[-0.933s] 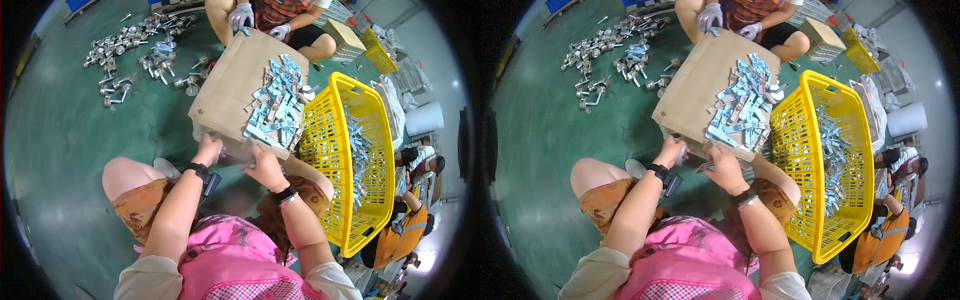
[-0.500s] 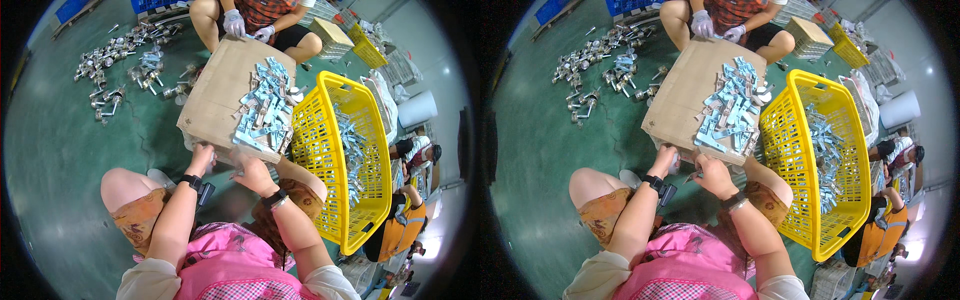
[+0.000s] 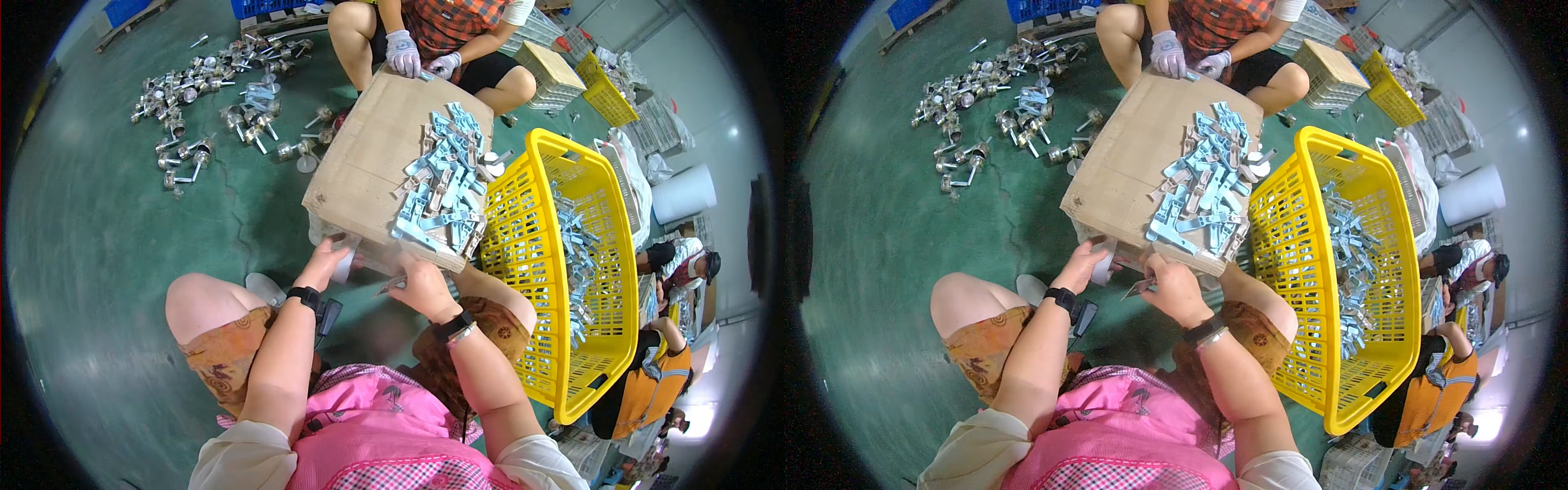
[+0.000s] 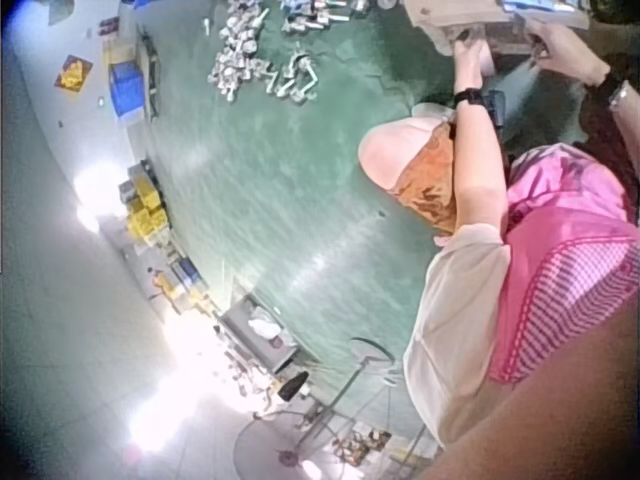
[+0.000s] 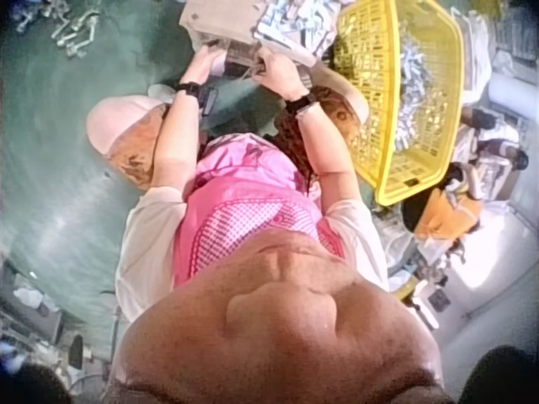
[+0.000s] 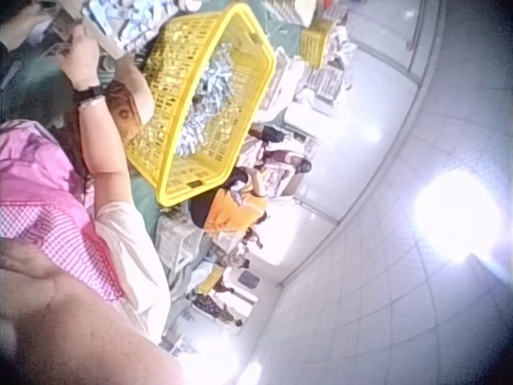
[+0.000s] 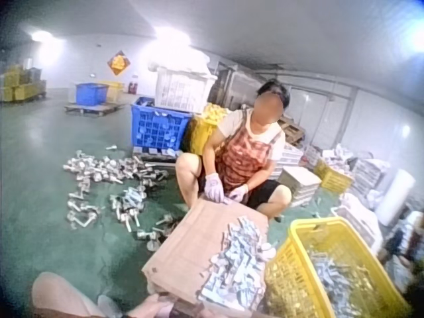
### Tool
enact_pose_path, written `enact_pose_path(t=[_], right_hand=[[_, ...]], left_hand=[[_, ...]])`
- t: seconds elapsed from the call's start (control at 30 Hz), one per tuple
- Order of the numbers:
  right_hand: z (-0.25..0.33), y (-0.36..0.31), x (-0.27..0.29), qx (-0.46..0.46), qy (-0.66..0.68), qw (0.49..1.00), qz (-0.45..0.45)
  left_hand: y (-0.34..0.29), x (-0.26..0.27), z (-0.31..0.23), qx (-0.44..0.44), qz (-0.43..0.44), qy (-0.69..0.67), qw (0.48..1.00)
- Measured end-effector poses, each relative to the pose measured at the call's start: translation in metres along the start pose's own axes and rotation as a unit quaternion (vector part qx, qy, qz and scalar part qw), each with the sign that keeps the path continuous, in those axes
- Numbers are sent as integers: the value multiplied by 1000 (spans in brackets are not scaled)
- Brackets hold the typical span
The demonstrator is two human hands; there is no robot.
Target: Assembling small metal components by hand in an industrial setting.
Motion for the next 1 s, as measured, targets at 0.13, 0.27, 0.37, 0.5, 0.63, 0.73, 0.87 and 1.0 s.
enact_pose_path(t=[0.13, 0.27, 0.37, 0.5, 0.63, 0.73, 0.87, 1.0], right_hand=[[3, -1, 2, 2, 1, 1000, -5], [-2, -1, -1, -17, -9, 1000, 5], [1, -3, 0, -10, -13, 1000, 4], [1, -3, -1, -5, -2, 1000, 5], [-7, -1, -5, -5, -8, 1000, 0], [1, -1, -3, 6, 0, 1000, -4], [0, -1, -2, 8, 0, 1000, -7], [4, -1, 1, 7, 7, 1000, -7]], left_hand=[[0, 4, 0, -2, -27, 77, 997], [-2, 3, -2, -8, -59, 156, 986], [2, 6, -1, -44, -68, 185, 979], [4, 6, -1, -57, -66, 201, 976], [6, 5, -3, -57, -67, 237, 968], [11, 14, 1, -62, -58, 255, 963], [14, 17, 8, -14, -58, 250, 966], [11, 13, 1, -50, -67, 223, 971]])
Point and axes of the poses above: each hand's wrist, its own y-axis towards the middle knuckle, its own x-axis out of the back of the hand, z = x × y, the point moved 10 cm from there along y, towards the middle knuckle, and after that the axes turned 15 degrees about -x, right-handed, at the moved point
